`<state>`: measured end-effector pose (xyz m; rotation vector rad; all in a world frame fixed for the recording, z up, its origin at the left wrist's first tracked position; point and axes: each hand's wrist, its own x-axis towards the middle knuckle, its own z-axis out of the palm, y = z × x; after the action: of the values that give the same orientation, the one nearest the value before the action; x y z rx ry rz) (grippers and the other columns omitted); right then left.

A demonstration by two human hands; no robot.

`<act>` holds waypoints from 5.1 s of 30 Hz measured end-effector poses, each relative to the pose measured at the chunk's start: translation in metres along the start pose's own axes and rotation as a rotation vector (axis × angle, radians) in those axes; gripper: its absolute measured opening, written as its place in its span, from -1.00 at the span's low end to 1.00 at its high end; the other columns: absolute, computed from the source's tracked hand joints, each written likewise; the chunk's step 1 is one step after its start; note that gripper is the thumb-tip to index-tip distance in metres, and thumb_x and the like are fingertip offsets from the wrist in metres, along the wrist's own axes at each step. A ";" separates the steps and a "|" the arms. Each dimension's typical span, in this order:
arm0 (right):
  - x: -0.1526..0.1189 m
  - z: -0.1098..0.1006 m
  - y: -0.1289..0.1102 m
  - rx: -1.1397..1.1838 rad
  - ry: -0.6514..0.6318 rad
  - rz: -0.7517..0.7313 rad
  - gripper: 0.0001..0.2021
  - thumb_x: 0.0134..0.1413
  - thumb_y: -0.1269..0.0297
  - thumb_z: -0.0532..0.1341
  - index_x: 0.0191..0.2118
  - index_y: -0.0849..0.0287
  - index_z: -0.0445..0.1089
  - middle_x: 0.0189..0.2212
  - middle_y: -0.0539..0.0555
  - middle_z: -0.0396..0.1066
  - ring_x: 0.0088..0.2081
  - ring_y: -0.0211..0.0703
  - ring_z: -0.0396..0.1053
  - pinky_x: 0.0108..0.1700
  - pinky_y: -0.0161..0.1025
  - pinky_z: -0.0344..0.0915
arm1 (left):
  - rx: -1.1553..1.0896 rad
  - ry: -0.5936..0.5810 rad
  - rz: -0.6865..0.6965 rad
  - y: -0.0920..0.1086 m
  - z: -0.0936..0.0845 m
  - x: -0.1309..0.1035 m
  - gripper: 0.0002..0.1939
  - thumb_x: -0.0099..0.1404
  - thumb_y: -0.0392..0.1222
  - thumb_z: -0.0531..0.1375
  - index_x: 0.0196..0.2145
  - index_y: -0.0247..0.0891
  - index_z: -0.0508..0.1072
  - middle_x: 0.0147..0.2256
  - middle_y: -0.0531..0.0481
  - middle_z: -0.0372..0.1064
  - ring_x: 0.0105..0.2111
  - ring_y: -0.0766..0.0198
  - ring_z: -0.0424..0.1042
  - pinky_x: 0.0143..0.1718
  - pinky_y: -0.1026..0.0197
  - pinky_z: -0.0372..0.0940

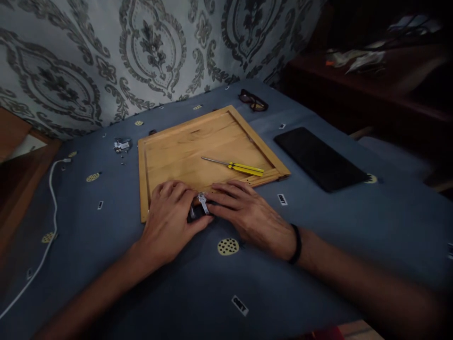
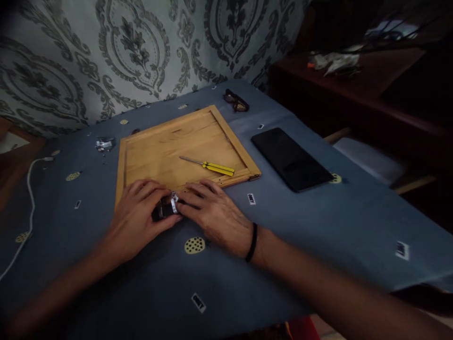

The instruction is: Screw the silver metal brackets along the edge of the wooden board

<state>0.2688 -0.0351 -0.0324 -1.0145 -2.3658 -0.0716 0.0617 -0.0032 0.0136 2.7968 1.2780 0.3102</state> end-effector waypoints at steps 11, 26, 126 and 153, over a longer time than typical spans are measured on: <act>0.001 -0.001 0.000 -0.016 0.016 -0.019 -0.73 0.25 0.49 0.12 -0.03 0.17 0.49 0.08 0.05 0.52 0.11 0.06 0.42 0.14 0.09 0.38 | -0.094 0.001 -0.028 -0.001 -0.001 0.001 -0.75 0.25 -0.03 0.36 -0.23 -0.26 0.53 -0.19 -0.07 0.43 -0.07 -0.01 0.34 0.00 -0.12 0.26; -0.005 -0.006 0.005 0.083 0.049 0.017 -0.63 0.28 0.52 0.06 0.11 0.13 0.42 0.14 0.09 0.47 0.26 -0.05 0.32 0.24 0.06 0.36 | -0.082 -0.007 -0.034 -0.002 -0.001 0.001 -0.69 0.25 0.01 0.36 -0.19 -0.27 0.54 -0.17 -0.07 0.42 -0.04 0.01 0.34 -0.01 -0.08 0.24; 0.081 -0.031 -0.005 1.063 0.241 0.453 -0.62 -0.08 0.13 0.48 -0.36 0.08 0.25 -0.44 -0.12 0.42 -0.63 -0.38 0.36 -0.64 -0.39 0.36 | -0.044 -0.022 -0.015 -0.005 0.002 -0.001 -0.61 0.26 0.09 0.33 -0.12 -0.26 0.56 -0.06 -0.14 0.44 0.01 -0.07 0.31 0.02 -0.12 0.20; 0.080 -0.029 -0.001 0.862 0.495 0.405 -0.61 -0.11 0.08 0.49 -0.44 0.08 0.26 -0.53 -0.13 0.32 -0.65 -0.39 0.28 -0.69 -0.34 0.28 | -0.028 -0.006 -0.010 -0.004 0.002 -0.001 -0.62 0.24 0.10 0.35 -0.21 -0.29 0.55 -0.16 -0.10 0.44 -0.04 -0.04 0.33 -0.02 -0.09 0.21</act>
<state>0.2372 0.0093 0.0337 -0.8641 -1.4560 0.7023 0.0583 -0.0010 0.0112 2.7654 1.2757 0.3162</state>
